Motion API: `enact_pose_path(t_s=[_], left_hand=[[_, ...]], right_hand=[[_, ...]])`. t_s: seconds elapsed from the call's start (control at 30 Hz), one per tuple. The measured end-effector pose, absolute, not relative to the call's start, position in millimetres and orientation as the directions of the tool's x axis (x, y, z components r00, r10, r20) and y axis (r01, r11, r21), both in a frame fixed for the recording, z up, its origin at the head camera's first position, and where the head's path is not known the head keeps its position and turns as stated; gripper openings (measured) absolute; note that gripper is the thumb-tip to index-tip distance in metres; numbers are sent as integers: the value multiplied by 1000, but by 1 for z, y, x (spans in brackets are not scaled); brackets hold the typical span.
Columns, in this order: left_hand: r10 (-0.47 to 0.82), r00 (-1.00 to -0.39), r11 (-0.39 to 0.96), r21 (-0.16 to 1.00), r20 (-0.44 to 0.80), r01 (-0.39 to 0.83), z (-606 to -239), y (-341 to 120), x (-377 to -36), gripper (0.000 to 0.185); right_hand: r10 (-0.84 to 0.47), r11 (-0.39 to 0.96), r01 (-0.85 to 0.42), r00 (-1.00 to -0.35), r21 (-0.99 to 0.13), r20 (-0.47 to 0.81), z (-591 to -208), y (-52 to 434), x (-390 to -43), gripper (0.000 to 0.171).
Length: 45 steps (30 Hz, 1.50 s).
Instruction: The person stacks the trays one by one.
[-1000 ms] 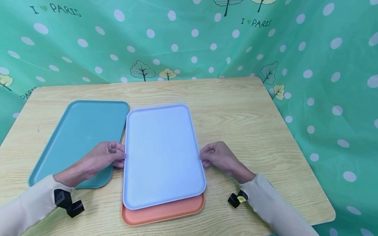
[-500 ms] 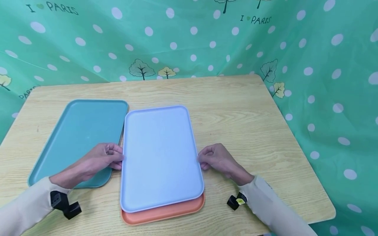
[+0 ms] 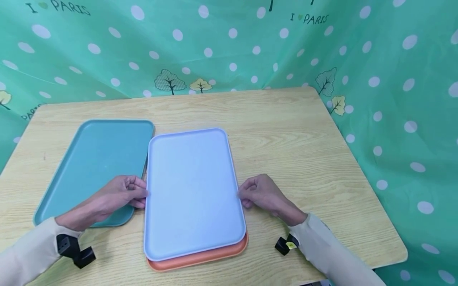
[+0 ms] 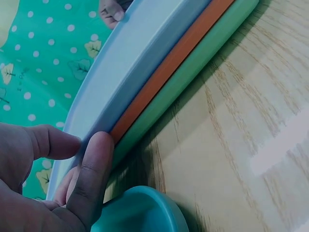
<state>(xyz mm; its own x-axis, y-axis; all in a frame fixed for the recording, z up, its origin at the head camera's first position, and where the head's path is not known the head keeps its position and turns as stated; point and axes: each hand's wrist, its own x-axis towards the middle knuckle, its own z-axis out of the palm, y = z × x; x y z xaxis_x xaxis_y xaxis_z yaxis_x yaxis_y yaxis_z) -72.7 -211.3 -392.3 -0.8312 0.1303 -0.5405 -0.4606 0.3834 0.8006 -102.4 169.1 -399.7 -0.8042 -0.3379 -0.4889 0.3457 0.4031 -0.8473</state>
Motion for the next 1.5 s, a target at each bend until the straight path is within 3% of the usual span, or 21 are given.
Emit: enact_pose_path(t_s=[0.77,1.5], left_hand=[[163,-812,377,796,-560,-473,-390,-217,-72,32],[215,-809,411,803,-546,-433,-389,-216,-72,22]], right_hand=[[-248,563,265,-849,-782,-466,-388,164,-94,7],[-277,534,285,-831,-796,-483,-390,168,-90,11]])
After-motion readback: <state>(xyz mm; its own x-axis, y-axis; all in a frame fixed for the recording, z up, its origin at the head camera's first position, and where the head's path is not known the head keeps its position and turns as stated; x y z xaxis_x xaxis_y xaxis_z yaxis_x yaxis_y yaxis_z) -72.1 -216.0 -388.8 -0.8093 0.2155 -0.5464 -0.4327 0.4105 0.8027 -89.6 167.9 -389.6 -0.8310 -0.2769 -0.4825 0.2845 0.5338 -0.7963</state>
